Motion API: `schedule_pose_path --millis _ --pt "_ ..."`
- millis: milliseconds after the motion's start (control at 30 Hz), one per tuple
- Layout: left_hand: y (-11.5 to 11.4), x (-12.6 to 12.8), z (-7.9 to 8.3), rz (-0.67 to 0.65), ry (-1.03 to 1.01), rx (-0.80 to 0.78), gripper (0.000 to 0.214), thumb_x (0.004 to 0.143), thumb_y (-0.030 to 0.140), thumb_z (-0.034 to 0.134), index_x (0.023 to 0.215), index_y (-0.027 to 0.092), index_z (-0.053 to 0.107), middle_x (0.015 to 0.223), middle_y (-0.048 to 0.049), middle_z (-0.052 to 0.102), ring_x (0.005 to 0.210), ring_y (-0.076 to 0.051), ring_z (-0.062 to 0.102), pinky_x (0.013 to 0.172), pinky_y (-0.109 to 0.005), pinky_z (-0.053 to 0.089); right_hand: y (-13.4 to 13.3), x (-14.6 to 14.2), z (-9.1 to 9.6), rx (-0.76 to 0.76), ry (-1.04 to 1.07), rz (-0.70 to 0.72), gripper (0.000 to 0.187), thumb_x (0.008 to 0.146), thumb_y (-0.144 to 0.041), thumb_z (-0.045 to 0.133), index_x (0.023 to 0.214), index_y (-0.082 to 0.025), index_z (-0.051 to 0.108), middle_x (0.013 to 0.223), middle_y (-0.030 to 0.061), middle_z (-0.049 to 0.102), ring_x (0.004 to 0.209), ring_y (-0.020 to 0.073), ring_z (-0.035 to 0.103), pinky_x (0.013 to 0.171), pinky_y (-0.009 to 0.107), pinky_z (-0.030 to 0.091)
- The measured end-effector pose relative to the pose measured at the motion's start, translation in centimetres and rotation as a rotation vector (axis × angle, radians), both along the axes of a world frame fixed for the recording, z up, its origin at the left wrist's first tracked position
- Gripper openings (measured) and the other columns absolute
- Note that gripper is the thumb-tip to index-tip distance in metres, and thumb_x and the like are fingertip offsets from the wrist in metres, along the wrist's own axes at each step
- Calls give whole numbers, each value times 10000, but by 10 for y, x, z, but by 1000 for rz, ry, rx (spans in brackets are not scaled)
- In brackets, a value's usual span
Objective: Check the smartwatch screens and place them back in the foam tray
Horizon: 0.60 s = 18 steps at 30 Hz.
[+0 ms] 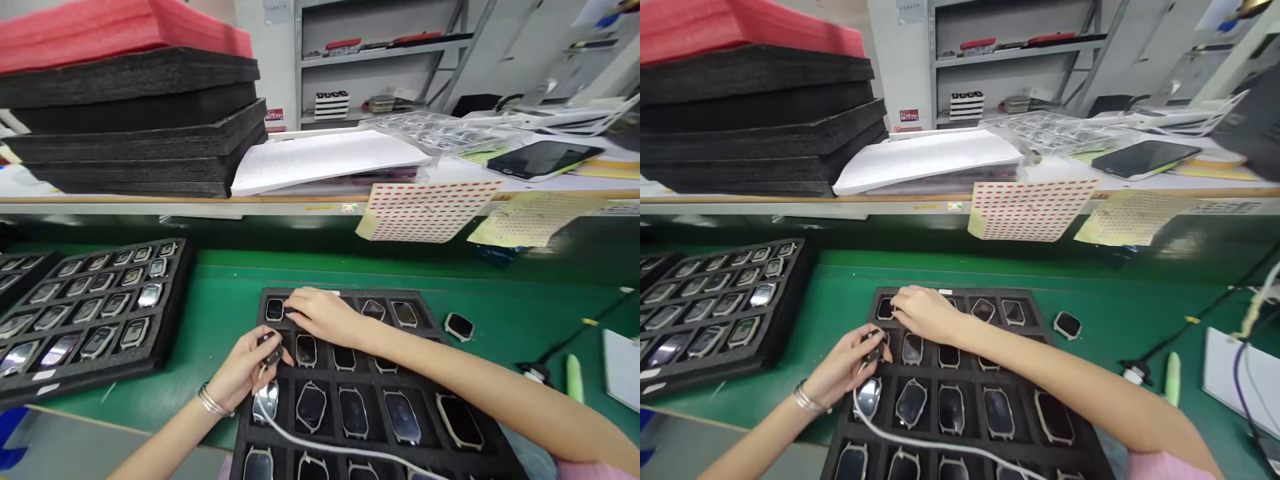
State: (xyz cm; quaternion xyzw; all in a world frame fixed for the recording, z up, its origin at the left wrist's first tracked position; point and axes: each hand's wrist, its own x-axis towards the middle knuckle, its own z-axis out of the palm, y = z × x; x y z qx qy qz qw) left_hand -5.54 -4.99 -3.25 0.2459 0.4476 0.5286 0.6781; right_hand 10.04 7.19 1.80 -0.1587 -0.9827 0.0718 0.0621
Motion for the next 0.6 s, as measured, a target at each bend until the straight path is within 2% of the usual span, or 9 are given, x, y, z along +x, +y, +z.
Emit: schedule_pose_path --millis 67,100,167,200,267,300,400,467,600 --pt "-2 2 4 -104 64 16 232 806 322 684 883 116 609 879 -90 702 316 3 445 271 -110 252 13 -18 -11 0 -41 43 168 928 -177 542 1069 -130 618 1027 97 640 969 210 591 809 301 479" --pt "-1 3 6 -140 91 32 226 805 304 687 913 118 618 912 -91 697 376 -15 508 310 -109 324 16 -27 -17 5 -65 57 165 917 -169 557 1060 -121 623 1030 107 638 972 221 587 812 314 478" --pt "1 3 9 -188 93 64 254 776 246 721 973 121 621 957 -97 689 626 -95 652 528 -150 506 17 -43 -24 17 -113 60 154 912 -171 560 1014 -83 636 997 146 637 950 255 587 794 358 481" --pt "2 2 9 -212 74 76 289 755 213 741 997 121 615 974 -103 688 779 -142 677 679 -198 542 17 -49 -26 22 -136 59 155 910 -174 562 984 -66 643 966 165 637 936 275 587 778 379 481" --pt "5 -3 11 -261 37 88 337 730 166 760 1019 120 593 1002 -121 687 978 -205 654 888 -286 506 15 -59 -25 23 -177 64 128 880 -162 596 918 -56 657 898 177 641 905 301 587 739 399 481" --pt "7 -6 11 -282 30 84 329 740 163 750 1019 120 581 1008 -129 685 987 -214 655 903 -304 500 15 -62 -23 18 -193 74 95 851 -141 624 886 -63 664 875 173 644 892 306 587 725 400 481" --pt "11 -15 14 -347 28 52 261 801 197 678 1009 128 536 985 -136 677 791 -202 700 675 -271 564 17 -68 -18 -5 -213 104 35 767 -87 688 799 -93 676 849 157 653 897 314 575 726 404 472" --pt "14 -17 16 -394 17 35 229 811 202 644 991 133 521 961 -131 671 680 -192 697 521 -235 547 21 -68 -18 -25 -199 107 36 748 -90 706 771 -101 679 839 154 657 918 318 567 753 414 462" --pt "19 -16 16 -354 41 19 224 776 116 586 995 124 538 928 -118 674 644 -177 693 478 -206 537 37 -52 -16 -99 -107 46 185 772 -205 721 913 -90 685 905 150 663 929 285 578 772 374 466"
